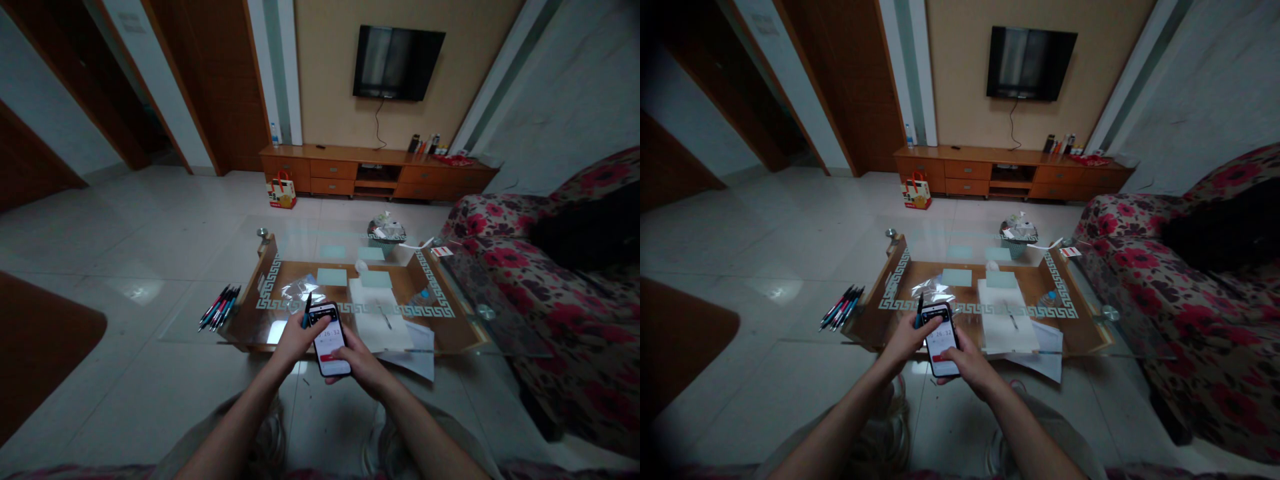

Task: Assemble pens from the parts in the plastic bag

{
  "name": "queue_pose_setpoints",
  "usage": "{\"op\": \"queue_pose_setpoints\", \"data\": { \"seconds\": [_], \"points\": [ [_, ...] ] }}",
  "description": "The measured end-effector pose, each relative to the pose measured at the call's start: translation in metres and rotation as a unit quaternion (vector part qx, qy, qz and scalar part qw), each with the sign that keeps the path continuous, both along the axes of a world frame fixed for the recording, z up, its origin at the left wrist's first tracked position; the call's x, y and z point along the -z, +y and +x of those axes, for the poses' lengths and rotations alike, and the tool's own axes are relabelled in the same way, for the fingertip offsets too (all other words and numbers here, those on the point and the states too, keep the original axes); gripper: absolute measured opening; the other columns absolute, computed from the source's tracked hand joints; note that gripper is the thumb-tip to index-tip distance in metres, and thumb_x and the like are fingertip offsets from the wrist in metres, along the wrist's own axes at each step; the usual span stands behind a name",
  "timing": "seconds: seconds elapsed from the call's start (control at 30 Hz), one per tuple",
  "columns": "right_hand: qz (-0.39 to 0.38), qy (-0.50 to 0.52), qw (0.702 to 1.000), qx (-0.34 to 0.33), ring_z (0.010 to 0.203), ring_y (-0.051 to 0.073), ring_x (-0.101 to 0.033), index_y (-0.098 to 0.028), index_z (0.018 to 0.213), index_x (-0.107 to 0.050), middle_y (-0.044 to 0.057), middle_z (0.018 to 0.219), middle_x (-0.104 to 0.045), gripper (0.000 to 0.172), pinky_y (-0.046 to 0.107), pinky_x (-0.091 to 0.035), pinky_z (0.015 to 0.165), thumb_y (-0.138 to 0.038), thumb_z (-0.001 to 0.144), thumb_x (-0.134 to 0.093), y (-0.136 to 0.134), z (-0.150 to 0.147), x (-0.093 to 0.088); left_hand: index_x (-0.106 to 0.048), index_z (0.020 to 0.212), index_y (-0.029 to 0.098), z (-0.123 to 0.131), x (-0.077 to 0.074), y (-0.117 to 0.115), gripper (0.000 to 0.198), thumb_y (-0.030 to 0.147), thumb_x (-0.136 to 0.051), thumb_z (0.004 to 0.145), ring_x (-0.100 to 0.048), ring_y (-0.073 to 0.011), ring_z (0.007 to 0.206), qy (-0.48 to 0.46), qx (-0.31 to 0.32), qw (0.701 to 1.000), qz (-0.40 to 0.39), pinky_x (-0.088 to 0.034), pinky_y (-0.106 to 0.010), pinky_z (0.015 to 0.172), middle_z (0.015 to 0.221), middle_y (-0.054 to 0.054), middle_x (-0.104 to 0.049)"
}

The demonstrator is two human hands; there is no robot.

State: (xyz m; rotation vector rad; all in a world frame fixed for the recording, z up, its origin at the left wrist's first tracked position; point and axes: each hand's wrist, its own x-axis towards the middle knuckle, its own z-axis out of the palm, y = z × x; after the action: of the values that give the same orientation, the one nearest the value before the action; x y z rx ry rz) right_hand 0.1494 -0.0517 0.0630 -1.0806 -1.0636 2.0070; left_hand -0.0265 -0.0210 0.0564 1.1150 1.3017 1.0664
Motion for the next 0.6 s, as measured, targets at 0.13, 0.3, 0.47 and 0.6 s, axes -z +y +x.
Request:
{"op": "queue_pose_setpoints", "data": {
  "seconds": [0.13, 0.3, 0.47, 0.6],
  "points": [
    [0.003, 0.0, 1.0, 0.0, 0.078, 0.021, -0.064, -0.03, 0.136, -0.044, 0.004, 0.109, -0.063, 0.067, 0.042, -0.058, 0.063, -0.021, 0.071, -0.059, 0.0, 0.0007, 0.0009, -0.073, 0.097, 0.008, 0.0007, 0.002, 0.001, 0.046, 0.046, -0.078, 0.071, -0.063, -0.017, 0.064, -0.012, -0.003, 1.0, 0.0, -0.047, -0.022, 0.056, 0.077, -0.007, -0.072],
    [0.004, 0.0, 1.0, -0.001, 0.077, 0.021, -0.064, -0.03, 0.135, -0.045, 0.004, 0.109, -0.064, 0.066, 0.04, -0.058, 0.063, -0.022, 0.072, -0.059, 0.0, 0.0004, 0.0002, -0.073, 0.099, 0.009, 0.0009, 0.0014, 0.0007, 0.046, 0.045, -0.078, 0.071, -0.064, -0.0174, 0.065, -0.023, -0.003, 1.0, 0.01, -0.047, -0.023, 0.057, 0.077, -0.006, -0.072],
    [0.001, -0.001, 1.0, -0.003, 0.078, 0.02, -0.064, -0.03, 0.133, -0.046, 0.004, 0.109, -0.064, 0.064, 0.039, -0.058, 0.063, -0.023, 0.072, -0.06, 0.0, 0.0005, -0.0003, -0.073, 0.093, 0.009, 0.0008, -0.0046, -0.0008, 0.044, 0.047, -0.077, 0.071, -0.062, -0.016, 0.06, -0.016, -0.008, 1.0, 0.0, -0.046, -0.023, 0.054, 0.071, -0.005, -0.071],
    [0.008, 0.001, 1.0, -0.001, 0.078, 0.021, -0.064, -0.029, 0.133, -0.045, 0.005, 0.11, -0.064, 0.064, 0.04, -0.058, 0.063, -0.023, 0.072, -0.06, -0.0002, 0.0005, 0.0009, -0.073, 0.094, 0.01, 0.0014, -0.0067, -0.0012, 0.044, 0.047, -0.077, 0.072, -0.061, -0.0153, 0.059, -0.007, -0.006, 1.0, -0.005, -0.045, -0.022, 0.053, 0.069, -0.003, -0.07]
  ]
}}
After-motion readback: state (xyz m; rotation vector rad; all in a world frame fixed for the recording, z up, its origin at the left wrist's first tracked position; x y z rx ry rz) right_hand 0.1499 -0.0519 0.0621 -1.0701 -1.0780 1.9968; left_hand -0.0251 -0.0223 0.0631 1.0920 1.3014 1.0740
